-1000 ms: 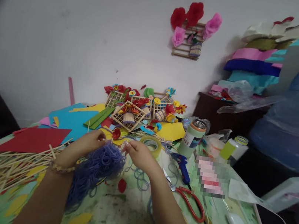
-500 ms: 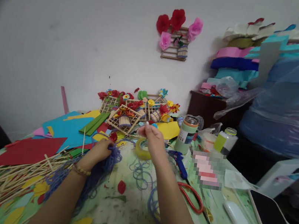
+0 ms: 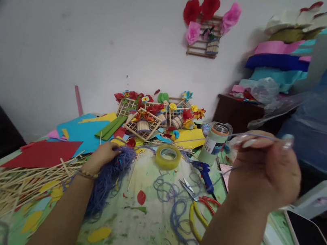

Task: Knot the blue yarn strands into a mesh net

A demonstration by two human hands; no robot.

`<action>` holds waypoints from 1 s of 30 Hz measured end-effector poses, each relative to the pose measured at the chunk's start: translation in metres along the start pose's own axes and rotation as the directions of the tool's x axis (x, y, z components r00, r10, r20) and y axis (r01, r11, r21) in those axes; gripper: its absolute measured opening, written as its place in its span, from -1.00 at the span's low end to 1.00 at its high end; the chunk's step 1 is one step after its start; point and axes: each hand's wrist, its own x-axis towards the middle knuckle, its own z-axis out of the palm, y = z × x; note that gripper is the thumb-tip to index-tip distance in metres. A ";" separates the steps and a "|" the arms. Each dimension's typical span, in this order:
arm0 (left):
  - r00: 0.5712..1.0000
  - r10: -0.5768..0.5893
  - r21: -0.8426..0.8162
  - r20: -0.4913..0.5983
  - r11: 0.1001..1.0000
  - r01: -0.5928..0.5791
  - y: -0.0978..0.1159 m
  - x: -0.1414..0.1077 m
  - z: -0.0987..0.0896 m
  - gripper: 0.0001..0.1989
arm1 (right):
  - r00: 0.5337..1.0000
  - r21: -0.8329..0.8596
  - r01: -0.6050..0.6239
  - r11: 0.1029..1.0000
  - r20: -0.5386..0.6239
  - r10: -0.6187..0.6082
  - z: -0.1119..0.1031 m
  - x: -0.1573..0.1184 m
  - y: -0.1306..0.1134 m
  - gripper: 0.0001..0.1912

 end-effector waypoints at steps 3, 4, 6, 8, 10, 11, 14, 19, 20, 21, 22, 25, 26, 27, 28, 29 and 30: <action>0.995 0.041 -0.050 -0.088 0.998 -0.046 0.006 -0.002 -0.012 -0.71 | 0.998 -0.086 0.003 0.996 0.069 0.003 0.024 0.010 -0.001 -0.69; 0.993 0.059 -0.080 -0.106 0.994 -0.068 0.008 -0.003 -0.016 -0.70 | 0.995 -0.118 0.004 0.993 0.100 0.008 0.033 0.015 -0.002 -0.70; 0.989 0.093 -0.162 -0.113 0.981 -0.111 0.014 -0.006 -0.022 -0.70 | 0.982 -0.200 0.005 0.980 0.184 0.032 0.049 0.024 -0.003 -0.70; 0.988 0.118 -0.256 -0.098 0.957 -0.139 0.020 -0.010 -0.025 -0.68 | 0.954 -0.296 0.014 0.955 0.290 0.076 0.062 0.032 0.000 -0.68; 0.988 0.129 -0.349 -0.088 0.925 -0.152 0.025 -0.013 -0.025 -0.64 | 0.917 -0.324 0.009 0.946 0.379 0.121 0.076 0.036 0.005 -0.67; 0.987 0.131 -0.389 -0.088 0.908 -0.155 0.028 -0.015 -0.025 -0.62 | 0.904 -0.298 -0.007 0.955 0.407 0.133 0.083 0.037 0.007 -0.66; 0.985 0.146 -0.497 -0.087 0.851 -0.170 0.037 -0.019 -0.023 -0.57 | 0.898 -0.129 -0.083 0.988 0.419 0.130 0.109 0.033 0.009 -0.66; 0.964 0.261 -0.705 -0.056 0.674 -0.223 0.061 -0.030 -0.028 -0.57 | 0.769 0.012 -0.170 0.985 0.627 0.125 0.149 0.003 -0.004 -0.53; 0.960 0.273 -0.706 -0.064 0.668 -0.237 0.066 -0.033 -0.029 -0.56 | 0.704 0.035 -0.167 0.985 0.704 0.094 0.154 -0.004 -0.007 -0.58; 0.956 0.283 -0.697 -0.078 0.670 -0.255 0.070 -0.037 -0.030 -0.55 | 0.654 0.055 -0.170 0.984 0.753 0.071 0.159 -0.009 -0.008 -0.68; 0.951 0.295 -0.680 -0.097 0.678 -0.280 0.074 -0.040 -0.030 -0.55 | 0.635 0.070 -0.179 0.981 0.770 0.061 0.163 -0.013 -0.009 -0.80; 0.944 0.252 -0.568 -0.215 0.754 -0.330 0.081 -0.046 -0.027 -0.58 | 0.732 0.086 -0.235 0.968 0.671 0.119 0.169 -0.014 -0.010 -0.83; 0.940 0.214 -0.521 -0.267 0.788 -0.328 0.082 -0.047 -0.026 -0.58 | 0.774 0.112 -0.266 0.957 0.617 0.143 0.169 -0.011 -0.010 -0.82; 0.938 0.190 -0.496 -0.291 0.808 -0.318 0.083 -0.047 -0.025 -0.59 | 0.804 0.154 -0.302 0.941 0.571 0.165 0.169 -0.008 -0.010 -0.81; 0.942 0.189 -0.508 -0.277 0.803 -0.310 0.084 -0.047 -0.024 -0.59 | 0.821 0.200 -0.347 0.916 0.537 0.194 0.167 -0.005 -0.010 -0.79; 0.951 0.211 -0.555 -0.227 0.774 -0.304 0.085 -0.047 -0.023 -0.59 | 0.828 0.246 -0.399 0.883 0.510 0.232 0.166 -0.002 -0.009 -0.77; 0.956 0.244 -0.621 -0.161 0.728 -0.291 0.086 -0.047 -0.023 -0.60 | 0.829 0.286 -0.446 0.848 0.490 0.270 0.165 0.001 -0.009 -0.75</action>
